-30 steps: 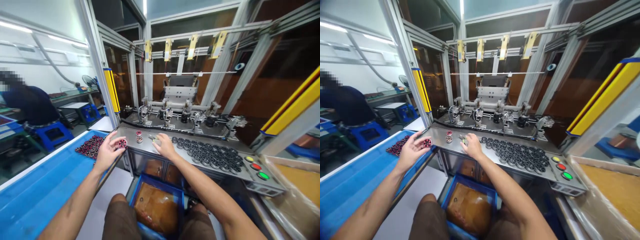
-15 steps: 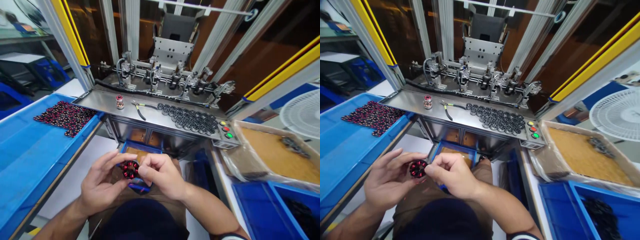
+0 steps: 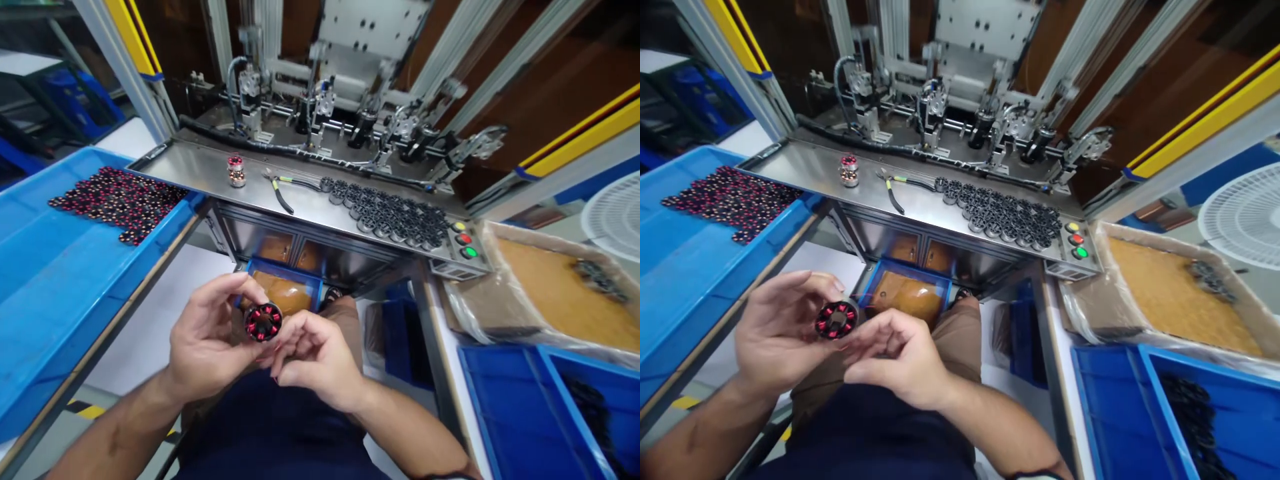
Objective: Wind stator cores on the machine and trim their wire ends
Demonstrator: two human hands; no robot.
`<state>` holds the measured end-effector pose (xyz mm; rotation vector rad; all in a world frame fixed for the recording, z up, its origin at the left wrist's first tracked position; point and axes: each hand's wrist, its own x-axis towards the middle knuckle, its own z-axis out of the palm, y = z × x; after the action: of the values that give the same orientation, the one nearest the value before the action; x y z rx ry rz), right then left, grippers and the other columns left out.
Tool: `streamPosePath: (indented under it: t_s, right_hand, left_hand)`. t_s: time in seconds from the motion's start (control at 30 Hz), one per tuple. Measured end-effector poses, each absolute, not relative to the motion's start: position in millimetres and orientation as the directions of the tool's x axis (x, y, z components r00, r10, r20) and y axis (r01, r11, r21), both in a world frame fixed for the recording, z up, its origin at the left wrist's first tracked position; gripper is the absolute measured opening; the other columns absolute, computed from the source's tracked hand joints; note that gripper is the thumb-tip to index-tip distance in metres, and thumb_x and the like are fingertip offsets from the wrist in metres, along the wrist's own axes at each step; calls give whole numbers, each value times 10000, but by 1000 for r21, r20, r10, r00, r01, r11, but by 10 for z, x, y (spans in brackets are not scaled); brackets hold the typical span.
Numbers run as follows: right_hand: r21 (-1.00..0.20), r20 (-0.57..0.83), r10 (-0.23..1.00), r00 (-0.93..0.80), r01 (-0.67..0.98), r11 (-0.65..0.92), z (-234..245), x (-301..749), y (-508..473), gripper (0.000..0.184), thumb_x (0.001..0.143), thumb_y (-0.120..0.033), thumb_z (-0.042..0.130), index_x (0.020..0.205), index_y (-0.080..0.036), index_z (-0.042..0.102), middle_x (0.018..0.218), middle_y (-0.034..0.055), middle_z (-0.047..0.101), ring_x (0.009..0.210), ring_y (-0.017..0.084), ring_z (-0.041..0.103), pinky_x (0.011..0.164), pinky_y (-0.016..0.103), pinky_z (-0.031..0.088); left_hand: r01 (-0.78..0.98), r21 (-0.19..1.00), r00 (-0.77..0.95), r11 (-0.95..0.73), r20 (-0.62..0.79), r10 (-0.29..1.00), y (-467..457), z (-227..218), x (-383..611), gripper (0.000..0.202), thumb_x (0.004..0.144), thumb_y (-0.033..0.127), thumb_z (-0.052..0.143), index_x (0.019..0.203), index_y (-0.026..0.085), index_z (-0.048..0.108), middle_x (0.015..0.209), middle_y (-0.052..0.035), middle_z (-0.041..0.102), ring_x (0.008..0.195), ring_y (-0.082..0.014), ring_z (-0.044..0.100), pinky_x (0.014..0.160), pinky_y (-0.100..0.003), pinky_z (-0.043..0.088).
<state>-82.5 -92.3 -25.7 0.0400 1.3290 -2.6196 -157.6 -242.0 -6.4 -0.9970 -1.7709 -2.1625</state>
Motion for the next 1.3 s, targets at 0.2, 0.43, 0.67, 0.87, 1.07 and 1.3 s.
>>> streamPosePath:
  t_s: [0.2, 0.43, 0.67, 0.87, 1.07, 1.3]
  right_hand:
    - [-736, -238, -201, -950, 311, -601, -178, -900, -959, 334, 642, -262, 870, 805, -158, 597, 566, -21, 698, 421, 92, 622, 400, 159, 502]
    - [-831, -231, -325, -917, 359, -424, -181, -798, -717, 288, 703, -315, 827, 870, -117, 702, 568, -10, 679, 419, 64, 593, 405, 142, 467]
    - [-932, -189, -141, -972, 223, -287, 92, -999, -524, 347, 774, -454, 748, 684, -139, 632, 493, -26, 605, 403, 62, 517, 435, 183, 407]
    - [-925, -207, -146, -967, 242, -291, 111, -971, -677, 355, 790, -449, 731, 662, -160, 569, 446, -60, 533, 390, 53, 441, 414, 179, 313]
    - [-954, -121, -193, -974, 168, -247, -23, -854, -667, 330, 786, -385, 753, 647, -154, 564, 521, -63, 492, 443, 43, 395, 449, 198, 286]
    - [-1000, 13, -118, -993, -12, -4, 9, -843, -490, 275, 730, -383, 803, 748, -160, 642, 672, -16, 574, 583, 95, 494, 562, 244, 390]
  left_hand:
    - [476, 833, -784, -284, 548, 292, -2445, -88, -1566, 820, 622, -83, 764, 1321, 284, 542, 1002, -4, 685, 953, -152, 674, 802, -240, 597]
    - [225, 898, -841, -378, 375, 389, -2485, -131, -1611, 708, 735, -63, 705, 1307, 315, 526, 1132, -2, 728, 966, -103, 708, 839, -169, 573]
    - [56, 920, -721, -388, 306, 621, -2517, -194, -1536, 662, 837, -23, 614, 1381, 320, 453, 1265, -71, 685, 1167, -160, 644, 956, -215, 530]
    - [69, 919, -778, -389, 294, 555, -2414, -209, -1484, 819, 684, -24, 773, 1358, 328, 471, 1205, -41, 649, 968, -124, 686, 841, -189, 569]
    - [45, 907, -807, -420, 280, 520, -2404, -178, -1522, 779, 689, -11, 776, 1326, 327, 481, 1076, -17, 677, 886, -105, 682, 772, -170, 568]
    - [141, 924, -798, -356, 319, 511, -2485, -153, -1510, 762, 728, -15, 746, 1343, 342, 472, 1142, -17, 710, 1010, -130, 691, 843, -186, 573]
